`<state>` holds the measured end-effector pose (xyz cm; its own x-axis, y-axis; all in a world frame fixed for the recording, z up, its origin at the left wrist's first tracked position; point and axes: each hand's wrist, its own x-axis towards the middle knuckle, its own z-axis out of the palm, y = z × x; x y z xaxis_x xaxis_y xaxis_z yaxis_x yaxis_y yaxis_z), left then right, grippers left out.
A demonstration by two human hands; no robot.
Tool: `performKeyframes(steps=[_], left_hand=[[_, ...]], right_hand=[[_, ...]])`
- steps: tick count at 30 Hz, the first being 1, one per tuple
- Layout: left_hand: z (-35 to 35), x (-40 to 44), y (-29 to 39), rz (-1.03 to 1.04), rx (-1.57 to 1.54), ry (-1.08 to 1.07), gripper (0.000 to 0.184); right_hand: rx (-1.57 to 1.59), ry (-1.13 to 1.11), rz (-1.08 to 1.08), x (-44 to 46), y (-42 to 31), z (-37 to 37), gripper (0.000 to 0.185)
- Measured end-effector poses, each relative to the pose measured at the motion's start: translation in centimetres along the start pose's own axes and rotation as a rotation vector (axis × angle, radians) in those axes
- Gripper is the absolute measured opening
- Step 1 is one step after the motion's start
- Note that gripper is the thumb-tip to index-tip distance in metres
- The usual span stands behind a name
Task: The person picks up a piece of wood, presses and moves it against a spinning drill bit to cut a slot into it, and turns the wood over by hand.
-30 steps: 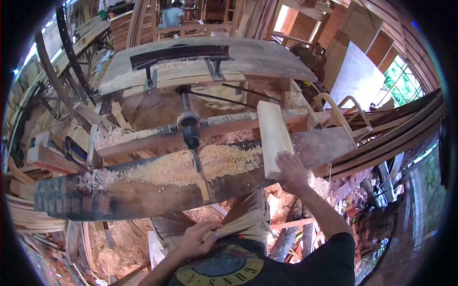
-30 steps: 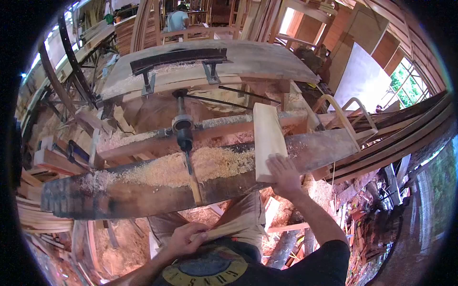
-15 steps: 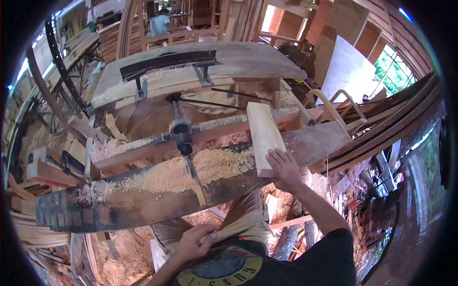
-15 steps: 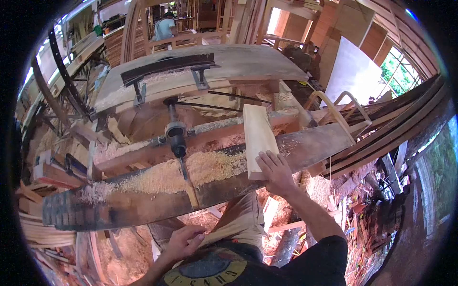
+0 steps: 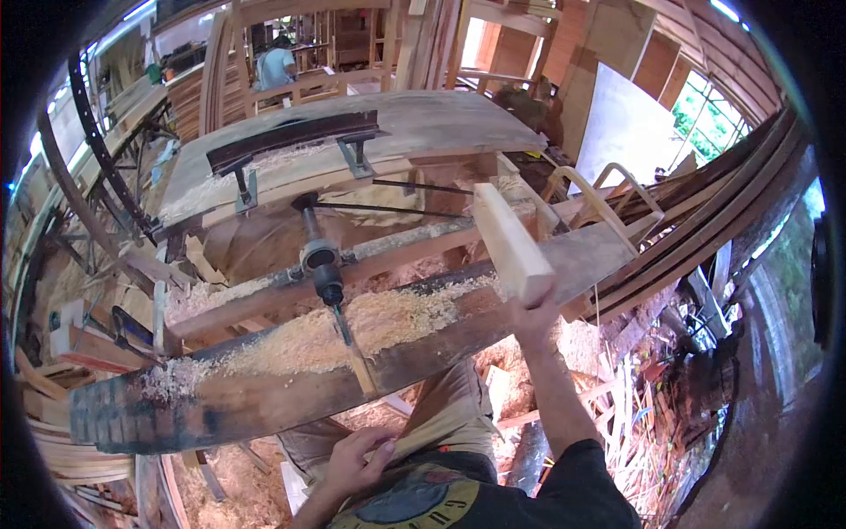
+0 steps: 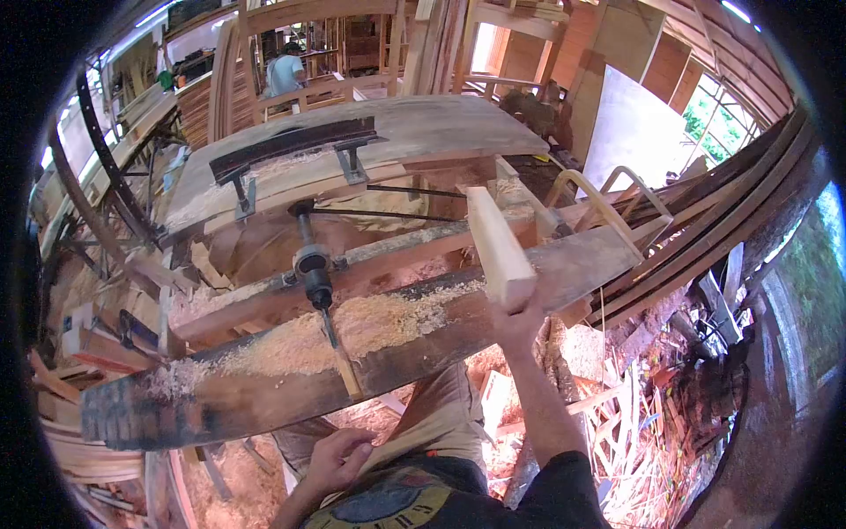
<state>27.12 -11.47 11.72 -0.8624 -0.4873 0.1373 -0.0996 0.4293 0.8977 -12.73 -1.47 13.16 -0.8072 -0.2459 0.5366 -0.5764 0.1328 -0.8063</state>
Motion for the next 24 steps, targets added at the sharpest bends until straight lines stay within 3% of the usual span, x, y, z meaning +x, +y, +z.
performKeyframes(steps=[3, 4, 7, 9, 11, 16, 19, 21, 24], left_hand=[[0.3, 0.0, -0.2, 0.017, -0.02, 0.003, 0.025], [0.4, 0.0, -0.2, 0.027, -0.025, 0.007, 0.025], [0.4, 0.1, -0.1, 0.016, -0.019, 0.001, 0.026], [0.3, -0.1, -0.1, 0.016, -0.026, -0.001, 0.026], [0.0, -0.1, 0.0, 0.005, -0.056, -0.001, 0.026], [-1.0, 0.9, -0.2, -0.117, -0.28, -0.001, 0.03], [-2.4, 3.2, -0.6, -0.086, -0.371, 0.143, 0.04], [-3.5, 5.2, -0.1, -0.116, -0.74, 0.22, 0.06], [-5.1, 7.2, 1.6, -0.039, -1.028, 0.268, 0.065]], right_hand=[[0.264, 0.242, 0.077, 2.3, 3.9, -0.9, 0.053], [0.302, 0.252, 0.147, 3.0, 4.8, -1.8, 0.072], [0.57, 0.392, 0.221, 5.2, 6.5, -4.6, 0.071], [0.761, 0.4, 0.403, 4.6, 3.0, -7.2, 0.067], [0.85, 0.268, 0.298, 2.6, 0.9, -9.2, 0.065], [0.943, 0.28, 0.401, -2.6, 1.8, -14.2, 0.063], [1.001, 0.175, 0.45, -4.9, -0.5, -14.9, 0.066], [1.09, 0.058, 0.432, -6.4, -1.1, -14.4, 0.068], [1.168, -0.128, 0.441, -7.2, -5.1, -11.4, 0.072]])
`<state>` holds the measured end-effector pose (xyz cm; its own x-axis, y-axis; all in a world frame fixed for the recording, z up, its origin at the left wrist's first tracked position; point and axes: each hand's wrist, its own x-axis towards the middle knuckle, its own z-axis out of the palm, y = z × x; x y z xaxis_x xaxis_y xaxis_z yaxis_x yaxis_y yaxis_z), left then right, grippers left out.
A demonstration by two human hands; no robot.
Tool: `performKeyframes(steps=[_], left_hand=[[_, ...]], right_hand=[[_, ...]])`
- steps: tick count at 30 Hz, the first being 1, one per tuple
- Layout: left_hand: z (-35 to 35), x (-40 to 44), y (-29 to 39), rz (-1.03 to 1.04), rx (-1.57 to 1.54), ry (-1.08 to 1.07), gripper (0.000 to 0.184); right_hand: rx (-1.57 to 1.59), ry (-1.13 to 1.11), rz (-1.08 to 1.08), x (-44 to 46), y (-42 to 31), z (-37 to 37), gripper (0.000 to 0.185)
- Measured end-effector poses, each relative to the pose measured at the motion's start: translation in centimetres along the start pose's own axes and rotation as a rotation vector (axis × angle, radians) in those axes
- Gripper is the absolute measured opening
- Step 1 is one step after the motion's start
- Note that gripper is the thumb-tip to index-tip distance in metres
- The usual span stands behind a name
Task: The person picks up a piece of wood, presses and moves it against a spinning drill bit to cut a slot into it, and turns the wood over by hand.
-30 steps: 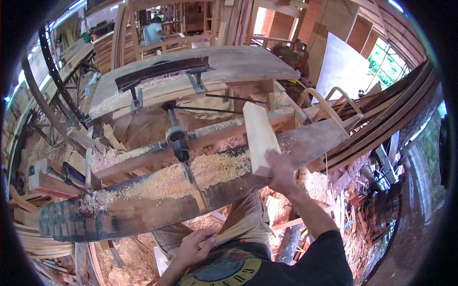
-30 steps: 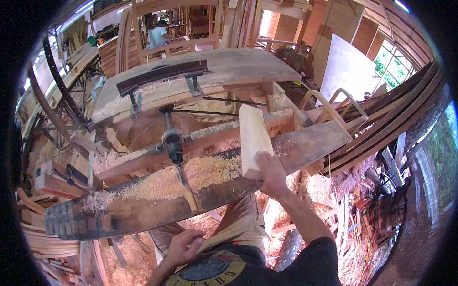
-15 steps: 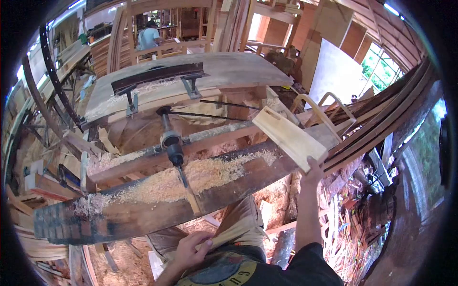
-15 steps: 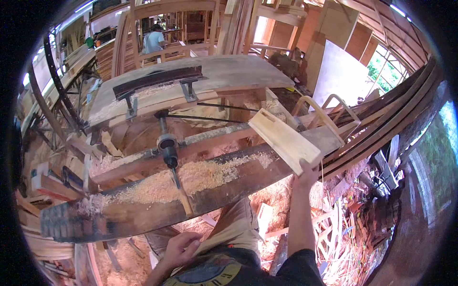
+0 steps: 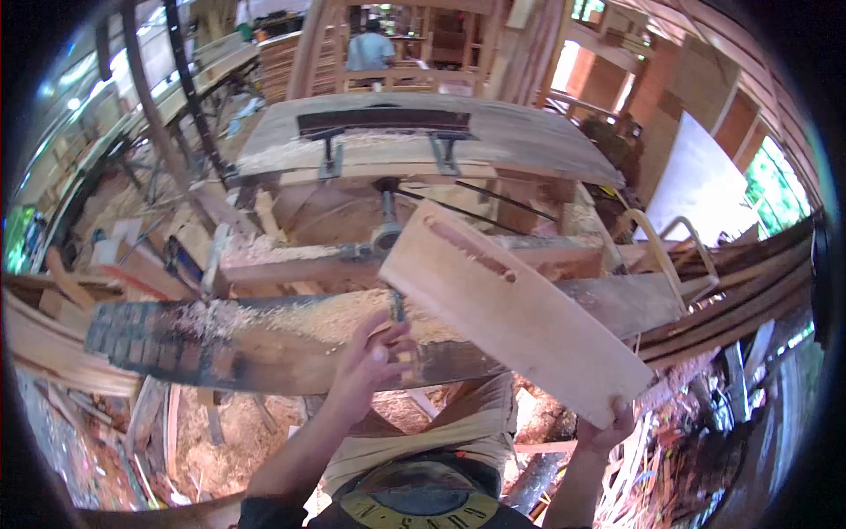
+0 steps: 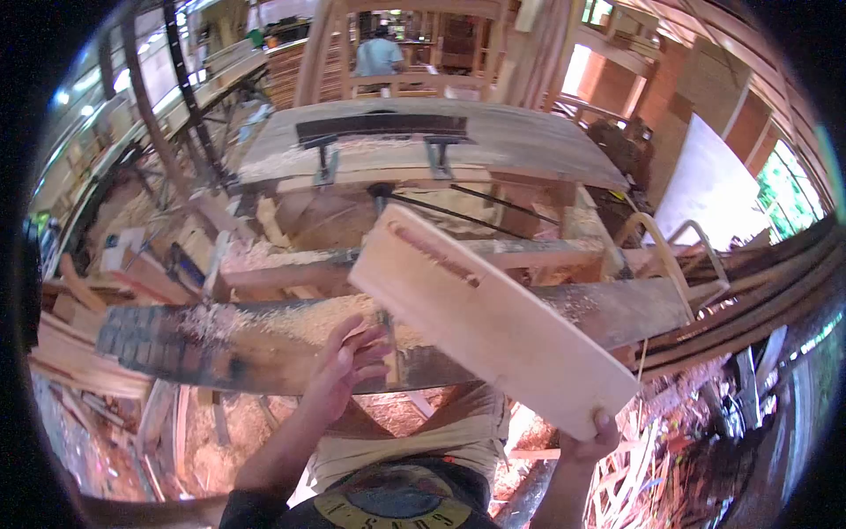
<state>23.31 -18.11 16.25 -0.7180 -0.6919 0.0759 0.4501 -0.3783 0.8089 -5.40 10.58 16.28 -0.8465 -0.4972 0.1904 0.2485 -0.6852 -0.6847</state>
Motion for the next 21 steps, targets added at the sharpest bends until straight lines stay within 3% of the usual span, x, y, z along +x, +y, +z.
performKeyframes(steps=[3, 4, 8, 14, 17, 21], left_hand=[[0.2, -0.3, 0.0, 0.086, -0.172, -0.006, 0.068], [-0.1, -1.3, -0.3, 0.103, -0.217, 0.148, 0.067], [-0.2, -4.4, 0.7, 0.155, -0.043, 0.399, 0.06], [-3.1, -9.7, 0.8, -0.036, 0.097, 0.577, 0.074], [-4.7, -10.8, -0.4, -0.043, 0.073, 0.581, 0.078], [-6.3, -11.6, -1.5, 0.097, 0.129, 0.472, 0.08]], right_hand=[[0.029, -0.129, 0.209, -0.6, 2.1, 0.3, 0.079], [-0.021, -0.115, 0.219, -0.9, 3.2, -0.1, 0.079], [-0.141, -0.063, 0.293, -1.8, 6.2, 2.3, 0.073], [-0.151, -0.015, 0.645, -3.1, 8.7, 0.0, 0.069], [-0.265, 0.031, 0.796, -3.4, 8.7, 0.1, 0.064], [-0.335, 0.078, 0.945, -1.5, 9.8, 0.2, 0.062]])
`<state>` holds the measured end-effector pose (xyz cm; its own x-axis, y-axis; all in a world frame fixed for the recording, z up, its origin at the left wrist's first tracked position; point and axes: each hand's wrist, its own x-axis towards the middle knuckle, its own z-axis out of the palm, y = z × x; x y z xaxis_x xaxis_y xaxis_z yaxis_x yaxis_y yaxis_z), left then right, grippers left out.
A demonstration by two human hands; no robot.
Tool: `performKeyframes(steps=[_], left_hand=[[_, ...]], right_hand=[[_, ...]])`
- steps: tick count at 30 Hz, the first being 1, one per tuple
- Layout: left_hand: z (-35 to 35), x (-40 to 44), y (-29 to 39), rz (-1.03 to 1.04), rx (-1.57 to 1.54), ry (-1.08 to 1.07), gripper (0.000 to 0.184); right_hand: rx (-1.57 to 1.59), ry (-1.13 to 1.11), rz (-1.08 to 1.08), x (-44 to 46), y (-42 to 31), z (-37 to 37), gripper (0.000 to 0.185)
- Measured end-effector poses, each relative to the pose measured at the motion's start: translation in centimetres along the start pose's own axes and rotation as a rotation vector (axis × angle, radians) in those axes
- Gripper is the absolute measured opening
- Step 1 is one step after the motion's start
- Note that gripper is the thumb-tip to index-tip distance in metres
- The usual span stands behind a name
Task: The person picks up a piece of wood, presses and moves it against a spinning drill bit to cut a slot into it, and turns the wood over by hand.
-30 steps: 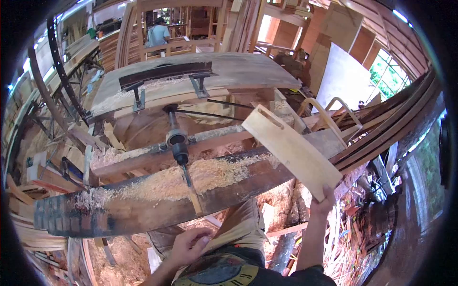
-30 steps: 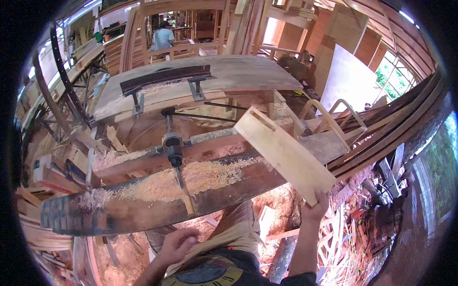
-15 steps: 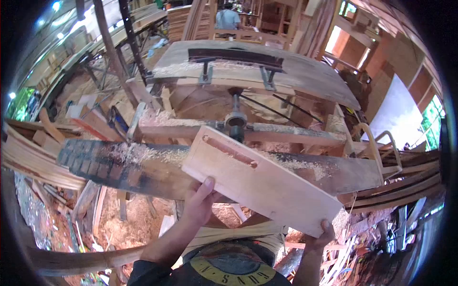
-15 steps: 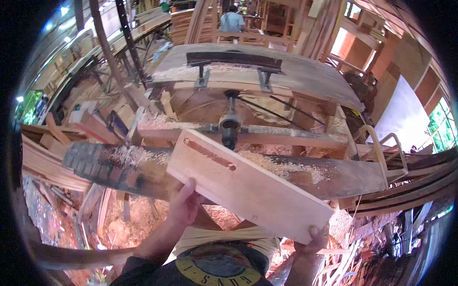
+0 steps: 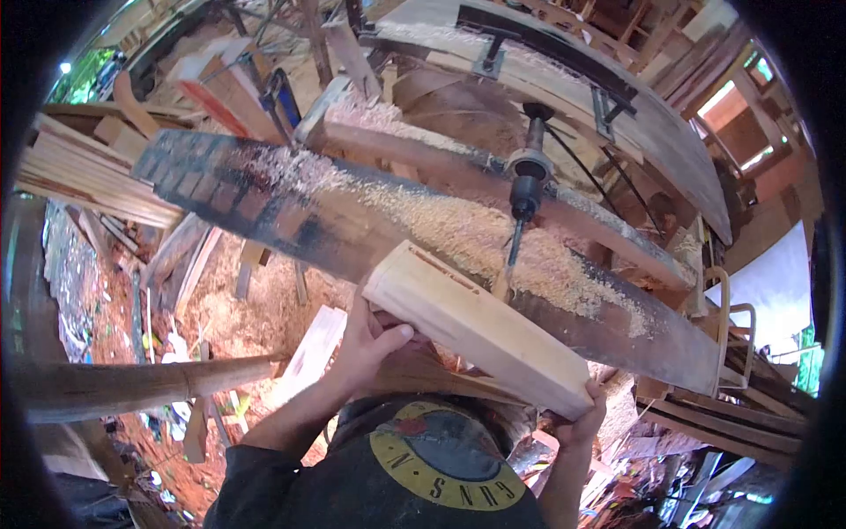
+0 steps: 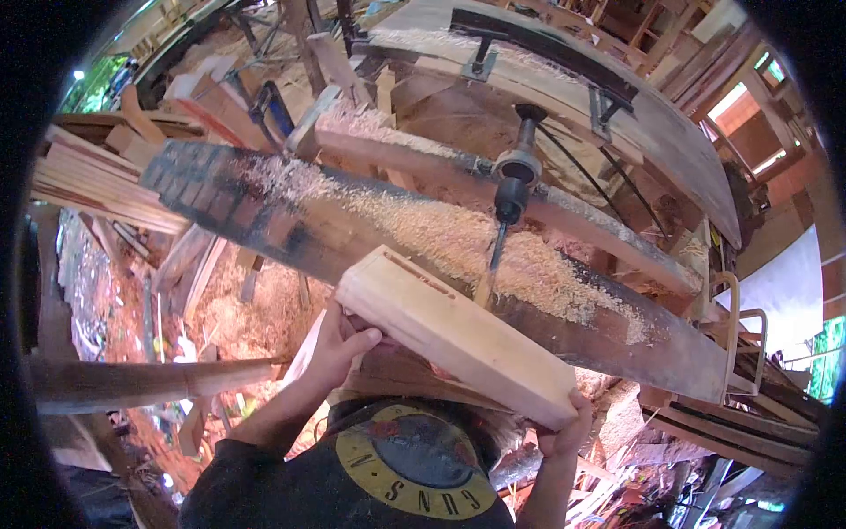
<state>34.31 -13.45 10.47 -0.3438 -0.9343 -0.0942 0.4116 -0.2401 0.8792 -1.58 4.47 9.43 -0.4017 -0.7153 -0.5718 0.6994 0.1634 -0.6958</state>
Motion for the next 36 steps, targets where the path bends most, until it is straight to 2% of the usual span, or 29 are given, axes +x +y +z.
performKeyframes(steps=[1, 4, 5, 7, 10, 11, 14, 17, 19, 21, 24, 25, 28, 33, 36], left_hand=[[-0.8, 0.4, 0.0, -0.01, 0.044, -0.058, 0.087], [-1.3, 0.9, -0.9, 0.123, 0.164, -0.039, 0.079], [-1.5, 1.0, -0.4, 0.038, 0.377, 0.019, 0.075], [-2.3, 1.7, 1.6, -0.128, 0.804, 0.129, 0.069], [-4.1, 3.5, 0.8, 0.355, 1.165, 0.169, 0.064], [-4.0, 4.1, 1.1, 0.494, 1.178, 0.161, 0.066], [-4.7, 5.9, -0.5, 0.481, 0.966, 0.091, 0.063], [-3.2, 6.4, -1.7, 0.276, 0.679, 0.117, 0.063], [-2.8, 6.9, -1.6, 0.279, 0.695, 0.112, 0.062], [-2.5, 7.2, -1.1, 0.267, 0.737, 0.092, 0.061], [-2.2, 6.7, -0.2, 0.24, 0.808, 0.067, 0.061], [-2.2, 6.6, -0.1, 0.246, 0.808, 0.067, 0.061], [-2.0, 6.6, -0.3, 0.299, 0.792, 0.111, 0.058], [-2.2, 6.9, -1.1, 0.307, 0.795, 0.124, 0.054], [-2.1, 6.7, -1.1, 0.331, 0.77, 0.112, 0.051]], right_hand=[[-0.006, 0.009, 0.027, 0.8, -0.1, -0.7, 0.063], [-0.019, 0.15, -0.016, 0.6, -1.4, 3.4, 0.061], [-0.029, 0.139, -0.012, 1.1, -1.6, 2.5, 0.07], [-0.123, 0.084, -0.014, 0.8, -2.7, 3.2, 0.074], [-0.268, 0.094, 0.006, 1.5, -3.7, 3.3, 0.082], [-0.338, 0.087, 0.008, 1.8, -3.9, 3.3, 0.084], [-0.544, 0.053, 0.022, 2.7, -5.1, 1.8, 0.087], [-0.842, 0.195, -0.208, 6.7, -5.9, -4.1, 0.085], [-0.851, 0.238, -0.445, 8.1, -5.0, -5.4, 0.081], [-0.646, 0.158, -0.674, 8.6, -3.2, -3.0, 0.074], [-0.22, -0.252, -0.68, 7.2, -1.5, 0.0, 0.069], [-0.09, -0.188, -0.671, 6.6, -0.9, 1.5, 0.066], [-0.135, -0.168, -0.749, 7.6, -0.4, 1.8, 0.062], [-0.027, 0.014, -0.734, 9.1, 0.6, 0.4, 0.053], [0.032, 0.042, -0.696, 9.5, 0.7, 0.7, 0.048]])
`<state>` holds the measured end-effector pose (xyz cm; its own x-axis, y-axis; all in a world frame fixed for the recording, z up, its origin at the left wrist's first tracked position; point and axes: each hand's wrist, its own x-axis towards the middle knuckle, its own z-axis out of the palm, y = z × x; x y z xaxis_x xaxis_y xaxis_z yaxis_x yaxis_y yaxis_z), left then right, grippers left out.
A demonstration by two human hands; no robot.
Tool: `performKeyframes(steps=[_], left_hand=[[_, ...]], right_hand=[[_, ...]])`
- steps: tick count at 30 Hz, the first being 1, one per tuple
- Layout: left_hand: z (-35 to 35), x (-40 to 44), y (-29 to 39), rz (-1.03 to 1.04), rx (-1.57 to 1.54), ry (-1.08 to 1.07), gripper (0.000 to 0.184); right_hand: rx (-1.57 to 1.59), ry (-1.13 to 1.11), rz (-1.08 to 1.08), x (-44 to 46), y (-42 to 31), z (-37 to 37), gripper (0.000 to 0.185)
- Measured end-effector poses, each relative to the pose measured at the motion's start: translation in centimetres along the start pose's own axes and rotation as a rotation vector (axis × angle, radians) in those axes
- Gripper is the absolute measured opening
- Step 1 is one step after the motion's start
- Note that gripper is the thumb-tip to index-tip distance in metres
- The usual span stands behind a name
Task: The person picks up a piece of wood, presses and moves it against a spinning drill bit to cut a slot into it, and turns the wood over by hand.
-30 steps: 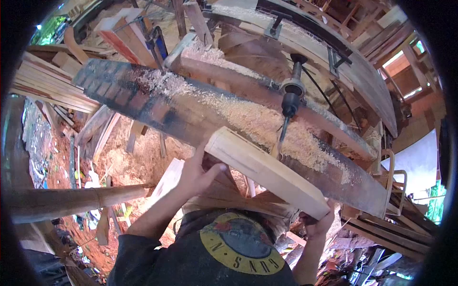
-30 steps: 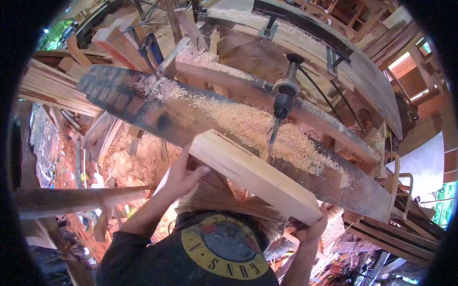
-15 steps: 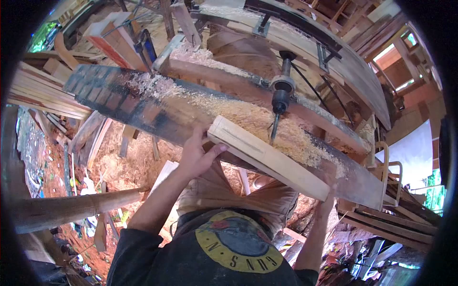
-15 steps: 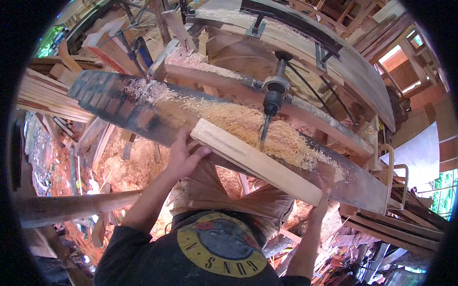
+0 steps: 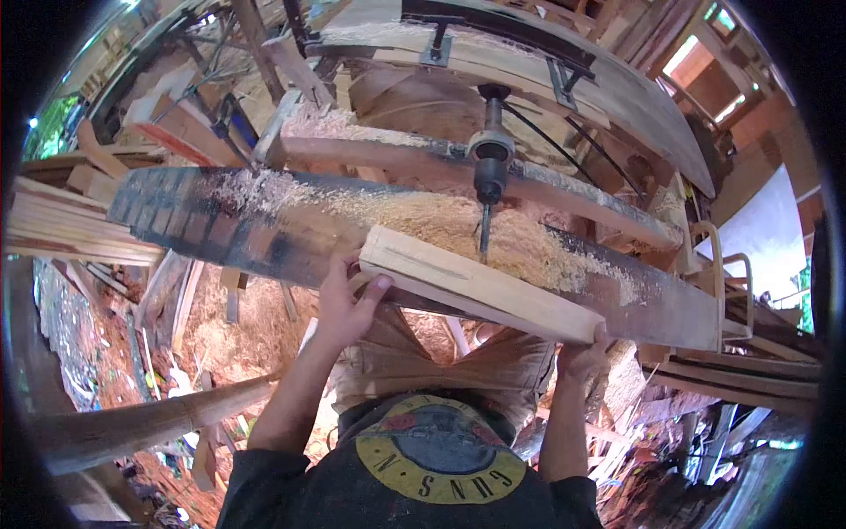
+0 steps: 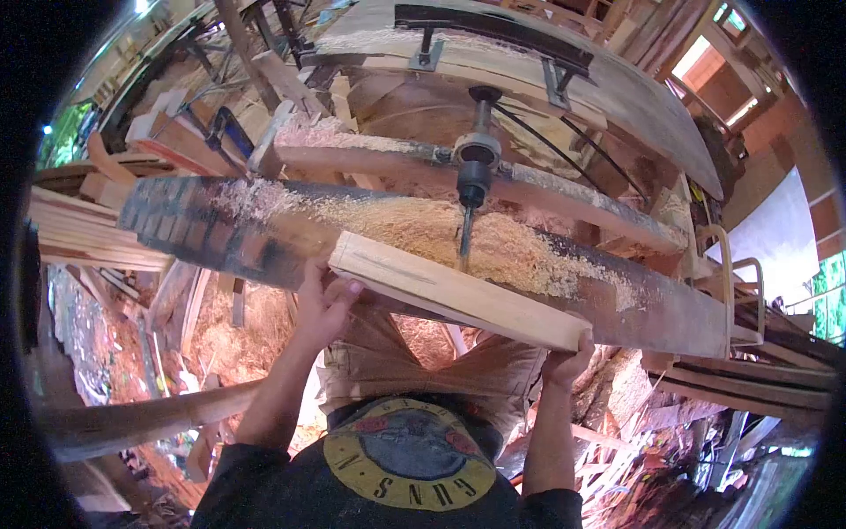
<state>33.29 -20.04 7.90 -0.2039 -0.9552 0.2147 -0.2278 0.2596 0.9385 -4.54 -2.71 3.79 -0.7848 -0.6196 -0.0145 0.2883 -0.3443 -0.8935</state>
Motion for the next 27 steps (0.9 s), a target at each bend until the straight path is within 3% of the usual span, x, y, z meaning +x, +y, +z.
performKeyframes(steps=[5, 8, 10, 14, 16, 20, 22, 27], left_hand=[[0.0, -0.3, 0.4, 0.005, -0.013, 0.001, 0.047], [-0.1, -0.4, 0.7, -0.004, -0.02, -0.009, 0.044], [-0.1, -0.3, -0.2, 0.014, -0.146, 0.033, 0.042], [-1.5, -0.2, 2.9, 0.186, -0.236, 0.298, 0.038], [-3.6, -1.4, 7.0, 0.166, -0.413, 0.197, 0.036], [-4.6, -1.9, 14.7, 0.391, -0.764, -0.9, 0.047], [-2.4, -2.8, 16.9, 0.366, -1.052, -1.13, 0.046], [0.3, -4.1, 20.9, 0.498, -1.331, -1.043, 0.034]], right_hand=[[-0.03, -0.032, 0.026, 0.4, 0.4, -1.0, 0.05], [-0.057, -0.052, -0.067, 0.2, 0.5, -0.8, 0.052], [-0.039, -0.015, -0.048, 0.3, 1.1, -1.1, 0.052], [-0.033, -0.051, -0.054, 0.5, 1.3, -1.3, 0.052], [-0.016, -0.024, -0.045, 0.8, 1.8, -1.9, 0.053], [0.006, -0.018, -0.038, 0.7, 1.8, -1.6, 0.052], [-0.015, -0.01, -0.044, 0.7, 1.5, -1.2, 0.052], [-0.032, -0.01, -0.069, 0.9, 1.8, -1.4, 0.051]])
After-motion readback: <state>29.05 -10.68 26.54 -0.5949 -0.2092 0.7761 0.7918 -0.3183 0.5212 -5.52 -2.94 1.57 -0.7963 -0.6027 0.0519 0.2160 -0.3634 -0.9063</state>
